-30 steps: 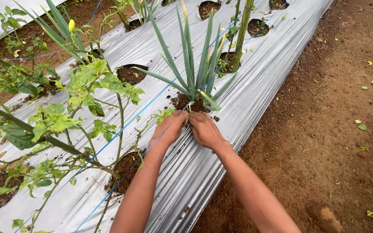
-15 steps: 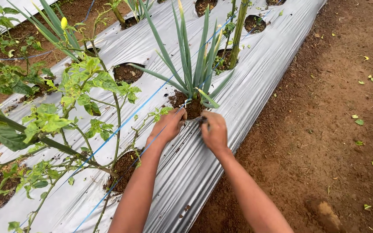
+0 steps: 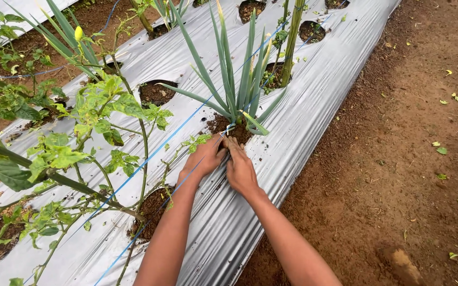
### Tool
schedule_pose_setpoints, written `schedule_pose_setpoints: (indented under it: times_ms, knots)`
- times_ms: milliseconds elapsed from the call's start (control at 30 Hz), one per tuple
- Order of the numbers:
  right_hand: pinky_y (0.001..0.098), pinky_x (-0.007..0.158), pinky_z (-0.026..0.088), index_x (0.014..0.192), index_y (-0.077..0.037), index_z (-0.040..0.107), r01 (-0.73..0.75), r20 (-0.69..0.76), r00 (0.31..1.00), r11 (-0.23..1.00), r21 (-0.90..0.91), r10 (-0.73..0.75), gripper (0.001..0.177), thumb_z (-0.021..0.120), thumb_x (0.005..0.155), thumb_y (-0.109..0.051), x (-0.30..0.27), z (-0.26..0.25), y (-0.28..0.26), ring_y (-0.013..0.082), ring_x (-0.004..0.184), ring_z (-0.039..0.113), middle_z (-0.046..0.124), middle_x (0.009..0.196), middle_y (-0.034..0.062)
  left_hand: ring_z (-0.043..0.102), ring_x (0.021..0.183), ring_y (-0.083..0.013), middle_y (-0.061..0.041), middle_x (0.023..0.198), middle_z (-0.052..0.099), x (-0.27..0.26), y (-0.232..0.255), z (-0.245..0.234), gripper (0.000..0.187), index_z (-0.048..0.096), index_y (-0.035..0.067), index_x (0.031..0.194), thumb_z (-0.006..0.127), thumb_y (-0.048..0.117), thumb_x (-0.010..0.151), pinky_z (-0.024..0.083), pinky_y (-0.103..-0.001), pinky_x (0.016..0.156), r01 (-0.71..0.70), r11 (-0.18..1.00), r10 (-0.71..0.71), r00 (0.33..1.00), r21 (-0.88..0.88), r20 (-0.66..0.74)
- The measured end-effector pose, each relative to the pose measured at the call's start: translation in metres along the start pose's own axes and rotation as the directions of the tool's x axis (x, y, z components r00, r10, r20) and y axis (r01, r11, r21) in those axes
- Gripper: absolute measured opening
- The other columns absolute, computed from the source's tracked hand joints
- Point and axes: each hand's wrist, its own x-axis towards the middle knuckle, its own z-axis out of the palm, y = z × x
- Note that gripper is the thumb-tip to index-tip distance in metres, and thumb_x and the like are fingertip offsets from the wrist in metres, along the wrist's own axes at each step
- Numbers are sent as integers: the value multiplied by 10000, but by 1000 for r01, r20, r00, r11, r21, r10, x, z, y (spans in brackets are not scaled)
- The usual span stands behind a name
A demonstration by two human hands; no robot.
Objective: The person uses a small hand hoe to loosen soil and remove weeds from the path between two raised garden beds covered with plastic mulch. They also pull weeds by hand and pack soil around the base of plants.
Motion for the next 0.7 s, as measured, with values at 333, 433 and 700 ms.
schedule_pose_setpoints:
  times_ms: [333,433,700]
  knots:
    - [469,1294,-79,1605,-19,309,-112,-36,993,993,-46,111,630,391,1085,-367,54,-7,86,305,1560,240,308,1664,181,403,1481,-459,-275,1526,497,37,4,1,504,491,-58,1502,603,69,1027,263,-623,1293,-268,962,270,886,59,-377]
    - [514,1303,64,1569,60,316,-135,89,986,986,-101,144,679,388,1060,-384,30,-19,60,394,1553,230,294,1631,302,431,1465,-438,-243,1526,500,29,5,9,478,492,-28,1512,539,91,1052,295,-596,1304,-279,959,273,876,45,-397]
    - [511,1275,-26,1621,-83,287,321,155,947,798,-510,-282,639,396,1076,-396,-1,15,76,281,1579,134,206,1711,112,517,1376,-459,-190,1666,322,-48,43,-15,582,287,95,1640,427,160,1078,554,-682,1080,-103,987,134,948,123,-288]
